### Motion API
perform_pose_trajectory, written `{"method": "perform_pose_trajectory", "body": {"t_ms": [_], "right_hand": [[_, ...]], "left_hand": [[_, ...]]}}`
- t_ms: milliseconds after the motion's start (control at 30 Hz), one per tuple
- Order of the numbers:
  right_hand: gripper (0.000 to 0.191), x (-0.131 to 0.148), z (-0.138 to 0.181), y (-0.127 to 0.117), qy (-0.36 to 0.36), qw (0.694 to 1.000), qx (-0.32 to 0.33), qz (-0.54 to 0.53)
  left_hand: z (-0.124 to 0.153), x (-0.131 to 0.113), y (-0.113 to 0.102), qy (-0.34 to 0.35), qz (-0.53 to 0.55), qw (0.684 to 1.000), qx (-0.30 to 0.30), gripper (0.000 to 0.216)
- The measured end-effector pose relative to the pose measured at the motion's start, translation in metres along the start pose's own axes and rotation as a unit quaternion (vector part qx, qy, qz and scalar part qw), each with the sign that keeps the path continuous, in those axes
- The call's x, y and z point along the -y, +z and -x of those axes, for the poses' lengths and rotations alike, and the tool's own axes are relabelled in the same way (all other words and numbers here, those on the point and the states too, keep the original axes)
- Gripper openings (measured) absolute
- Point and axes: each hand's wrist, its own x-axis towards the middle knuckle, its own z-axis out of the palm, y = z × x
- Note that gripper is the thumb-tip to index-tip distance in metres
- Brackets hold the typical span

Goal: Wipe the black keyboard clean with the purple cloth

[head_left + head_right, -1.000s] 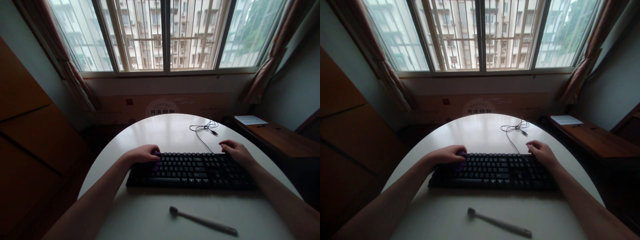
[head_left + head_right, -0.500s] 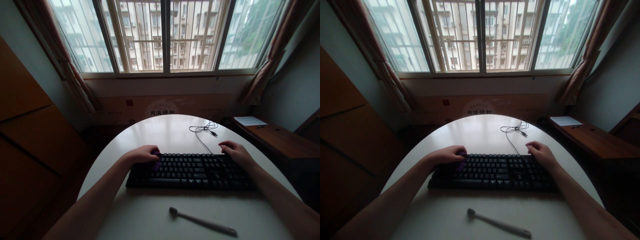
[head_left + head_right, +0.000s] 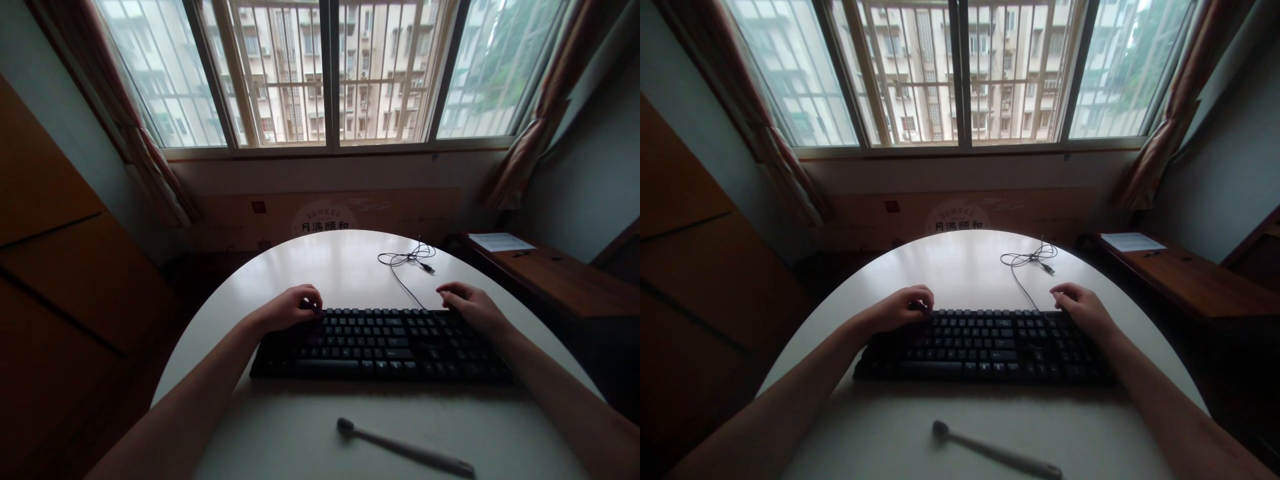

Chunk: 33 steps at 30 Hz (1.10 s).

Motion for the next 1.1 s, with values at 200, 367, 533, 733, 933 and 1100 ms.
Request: {"method": "perform_pose_trajectory", "body": {"t_ms": [200, 367, 533, 733, 933, 1100], "right_hand": [[0.035, 0.004, 0.0, 0.0, -0.005, 1.0, 0.003, 0.003], [0.036, 0.004, 0.0, 0.001, -0.004, 1.0, 0.008, 0.001], [0.036, 0.002, -0.001, 0.001, -0.006, 1.0, 0.017, 0.009], [0.037, 0.003, 0.001, 0.001, -0.017, 1.0, 0.003, 0.002], [0.036, -0.002, -0.001, 0.001, -0.011, 1.0, 0.009, 0.001], [0.035, -0.003, -0.003, 0.001, -0.008, 1.0, 0.02, 0.005]], "left_hand": [[-0.003, -0.011, 0.004, -0.06, -0.034, 0.997, 0.034, 0.019], [-0.003, -0.016, 0.005, -0.11, -0.056, 0.991, 0.041, 0.031], [-0.002, -0.026, 0.006, -0.154, -0.125, 0.979, 0.042, 0.035], [-0.004, -0.033, 0.007, -0.165, -0.151, 0.973, 0.06, 0.035], [-0.003, -0.032, 0.004, -0.152, -0.135, 0.977, 0.071, 0.034], [-0.003, -0.028, 0.004, -0.156, -0.12, 0.978, 0.074, 0.035]]}}
